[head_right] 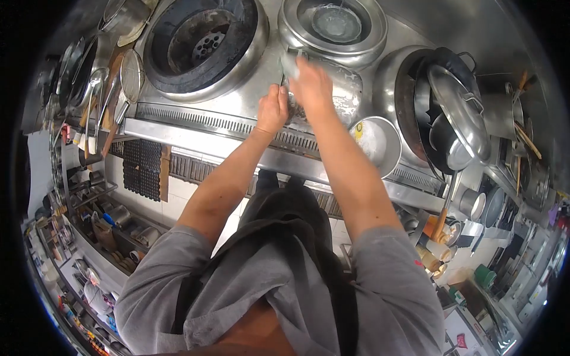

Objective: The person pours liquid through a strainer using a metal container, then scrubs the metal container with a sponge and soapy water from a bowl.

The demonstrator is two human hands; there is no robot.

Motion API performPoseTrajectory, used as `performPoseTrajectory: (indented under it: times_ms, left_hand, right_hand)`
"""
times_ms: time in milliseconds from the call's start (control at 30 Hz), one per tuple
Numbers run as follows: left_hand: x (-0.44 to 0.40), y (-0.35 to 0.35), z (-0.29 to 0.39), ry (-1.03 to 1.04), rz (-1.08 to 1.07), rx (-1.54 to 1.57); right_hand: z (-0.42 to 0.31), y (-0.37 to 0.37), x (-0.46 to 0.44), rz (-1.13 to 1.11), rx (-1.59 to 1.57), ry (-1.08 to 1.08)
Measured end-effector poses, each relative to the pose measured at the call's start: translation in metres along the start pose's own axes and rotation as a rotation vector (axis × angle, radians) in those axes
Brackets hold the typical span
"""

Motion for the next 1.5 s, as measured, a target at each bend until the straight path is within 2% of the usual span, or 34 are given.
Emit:
performPoseTrajectory:
  times_ms: [133,200,267,333,400,533,600,633,700,833,900,933,1000,1033,1167,1233,1400,1467,1500]
  left_hand:
    - [-0.003,0.0,0.0,-0.016,-0.027,-0.056]
    - [-0.004,-0.002,0.0,-0.035,-0.028,-0.045]
    - [-0.002,0.002,-0.002,-0.011,-0.051,0.004]
    - [0.003,0.002,-0.002,-0.01,-0.039,0.039]
    - [-0.004,0.0,-0.004,-0.001,-0.017,0.066]
    - [-0.009,0.0,-0.002,0.017,-0.053,-0.033]
    - [-0.009,-0.001,-0.004,0.025,-0.061,-0.052]
    - [-0.009,0.001,-0.004,0.018,-0.066,-0.069]
    - [-0.01,0.001,-0.004,0.011,-0.061,-0.084]
    - [-0.005,0.001,-0.005,0.038,-0.029,-0.04]
    - [-0.002,0.001,-0.005,0.05,-0.021,-0.02]
    - [-0.002,0.001,-0.005,0.049,-0.02,-0.029]
    - [0.009,0.001,-0.006,0.039,-0.024,-0.037]
    - [0.017,0.002,-0.008,0.04,-0.019,-0.045]
    - [0.052,0.003,-0.011,0.041,-0.077,-0.069]
    - [0.075,-0.002,-0.015,0.038,-0.091,-0.062]
    - [0.09,-0.017,-0.029,0.023,-0.09,-0.048]
    - [0.076,-0.022,-0.026,-0.045,-0.183,0.07]
    - [0.066,-0.031,-0.014,0.008,-0.082,0.155]
  right_hand:
    - [0.0,-0.004,-0.054,0.006,0.122,0.034]
    - [-0.003,-0.003,-0.033,0.05,0.122,0.053]
    - [-0.009,0.002,-0.002,0.042,0.137,-0.011]
    - [-0.014,0.004,0.02,-0.029,0.014,-0.14]
    - [-0.011,0.0,0.005,-0.065,0.028,-0.153]
    - [0.012,0.011,-0.064,-0.072,0.069,-0.101]
    - [0.015,0.018,-0.083,-0.179,0.198,0.017]
    - [0.019,0.022,-0.077,-0.184,0.196,0.024]
    - [0.015,0.015,-0.066,-0.039,0.143,-0.03]
    - [0.013,0.011,-0.001,-0.081,-0.011,-0.016]
    - [0.007,0.003,0.018,0.033,-0.098,-0.201]
    - [0.006,0.001,0.012,0.038,-0.098,-0.201]
    - [0.022,-0.007,-0.016,0.038,-0.04,0.03]
    - [0.022,-0.005,-0.029,-0.051,0.04,0.058]
    - [0.021,-0.014,-0.023,-0.037,0.071,0.075]
    - [0.03,-0.019,0.001,0.036,0.097,0.195]
    - [0.055,-0.027,0.02,0.073,0.115,0.227]
    - [0.051,-0.03,0.02,0.111,0.179,0.184]
    - [0.05,-0.029,0.02,0.113,0.177,0.183]
Point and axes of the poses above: each hand's wrist, its own x-axis away from the middle knuckle, its own y-axis out of the palm, z = x × y, the point moved 9 cm from there along -x, towards the middle knuckle, and after that the axes turned 2 degrees about y, right-handed, at the moved point
